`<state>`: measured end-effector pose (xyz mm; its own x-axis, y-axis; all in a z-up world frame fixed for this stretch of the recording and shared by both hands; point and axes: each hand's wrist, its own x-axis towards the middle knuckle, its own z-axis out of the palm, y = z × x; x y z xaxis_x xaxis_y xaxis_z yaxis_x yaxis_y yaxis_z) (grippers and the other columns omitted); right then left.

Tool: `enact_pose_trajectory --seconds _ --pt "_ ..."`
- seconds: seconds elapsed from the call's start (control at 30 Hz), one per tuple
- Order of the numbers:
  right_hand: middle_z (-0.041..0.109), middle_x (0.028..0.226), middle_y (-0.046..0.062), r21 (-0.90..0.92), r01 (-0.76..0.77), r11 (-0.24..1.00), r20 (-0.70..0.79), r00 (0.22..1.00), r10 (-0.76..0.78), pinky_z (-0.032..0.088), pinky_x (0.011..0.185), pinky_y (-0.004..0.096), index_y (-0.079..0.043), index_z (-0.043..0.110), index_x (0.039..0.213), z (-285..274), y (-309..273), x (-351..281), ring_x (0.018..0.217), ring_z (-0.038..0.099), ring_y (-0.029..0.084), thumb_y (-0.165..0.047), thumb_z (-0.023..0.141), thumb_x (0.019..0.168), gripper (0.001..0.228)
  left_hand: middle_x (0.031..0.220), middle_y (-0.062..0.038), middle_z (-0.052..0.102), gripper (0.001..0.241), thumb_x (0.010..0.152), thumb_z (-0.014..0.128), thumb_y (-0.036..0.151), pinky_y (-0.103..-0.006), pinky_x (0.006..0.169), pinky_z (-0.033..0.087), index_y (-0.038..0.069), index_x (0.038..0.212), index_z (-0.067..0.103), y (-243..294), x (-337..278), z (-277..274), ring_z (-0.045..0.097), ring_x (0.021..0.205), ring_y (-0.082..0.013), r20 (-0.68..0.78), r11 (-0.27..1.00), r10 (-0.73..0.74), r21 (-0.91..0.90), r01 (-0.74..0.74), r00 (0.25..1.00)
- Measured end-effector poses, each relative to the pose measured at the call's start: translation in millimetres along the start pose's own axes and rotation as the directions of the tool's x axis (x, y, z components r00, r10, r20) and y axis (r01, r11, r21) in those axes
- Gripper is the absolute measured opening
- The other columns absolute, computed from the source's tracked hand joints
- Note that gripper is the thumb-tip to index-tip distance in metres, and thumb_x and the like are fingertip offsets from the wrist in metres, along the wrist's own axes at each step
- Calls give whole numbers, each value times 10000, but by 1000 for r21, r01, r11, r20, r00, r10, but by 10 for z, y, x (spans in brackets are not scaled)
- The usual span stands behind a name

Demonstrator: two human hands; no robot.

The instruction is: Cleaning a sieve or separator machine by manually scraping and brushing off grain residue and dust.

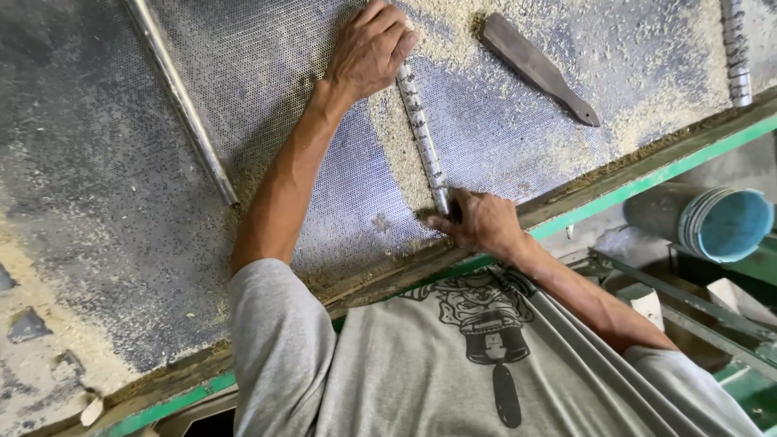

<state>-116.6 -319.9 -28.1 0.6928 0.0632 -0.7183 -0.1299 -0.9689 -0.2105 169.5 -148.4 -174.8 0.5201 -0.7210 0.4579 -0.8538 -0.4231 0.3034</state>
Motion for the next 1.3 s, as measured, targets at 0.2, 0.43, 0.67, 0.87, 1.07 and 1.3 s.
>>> enact_pose_trajectory --seconds 0.2,0.43,0.67,0.87,1.07,1.3 --pt "629 611 88 -120 -36 992 -181 983 14 482 351 411 -19 591 1013 406 95 175 428 584 206 -704 585 932 689 1086 -56 644 629 1239 234 422 -455 1032 447 95 974 702 24 -28 -86 566 1064 -235 -151 982 -27 -190 -2 988" --pt "661 614 97 101 -112 989 -87 989 121 504 421 408 -60 617 938 226 -98 134 466 577 211 -500 628 949 440 1051 -62 628 628 1213 236 447 -417 916 454 93 981 700 -57 -45 23 550 1012 -225 -73 980 -50 -194 35 996" --pt "681 657 95 200 -80 977 -115 988 104 509 421 401 -51 627 901 238 -70 136 463 587 207 -411 663 927 363 998 -61 606 657 1186 221 476 -432 911 443 97 978 716 -41 67 66 511 969 -225 9 990 -31 -138 32 999" --pt "686 635 91 198 10 980 -176 984 25 510 429 395 -42 620 888 257 2 154 460 591 190 -393 698 924 361 960 -62 614 668 1181 226 472 -429 891 446 84 953 719 -71 138 96 507 927 -229 56 977 -50 -205 60 997" --pt "691 635 82 195 17 981 -140 990 11 496 407 392 -59 626 933 293 68 170 424 562 192 -370 678 918 315 946 -72 628 659 1175 223 435 -389 912 481 80 886 697 -101 132 151 539 885 -212 19 903 -146 -405 141 989" --pt "608 525 71 273 -64 960 142 989 26 475 363 360 -126 601 1259 -522 -27 133 374 484 183 -628 540 911 614 887 -74 616 624 1186 263 379 -403 858 531 89 823 678 -48 138 132 558 835 -207 -74 992 -38 -124 28 997"
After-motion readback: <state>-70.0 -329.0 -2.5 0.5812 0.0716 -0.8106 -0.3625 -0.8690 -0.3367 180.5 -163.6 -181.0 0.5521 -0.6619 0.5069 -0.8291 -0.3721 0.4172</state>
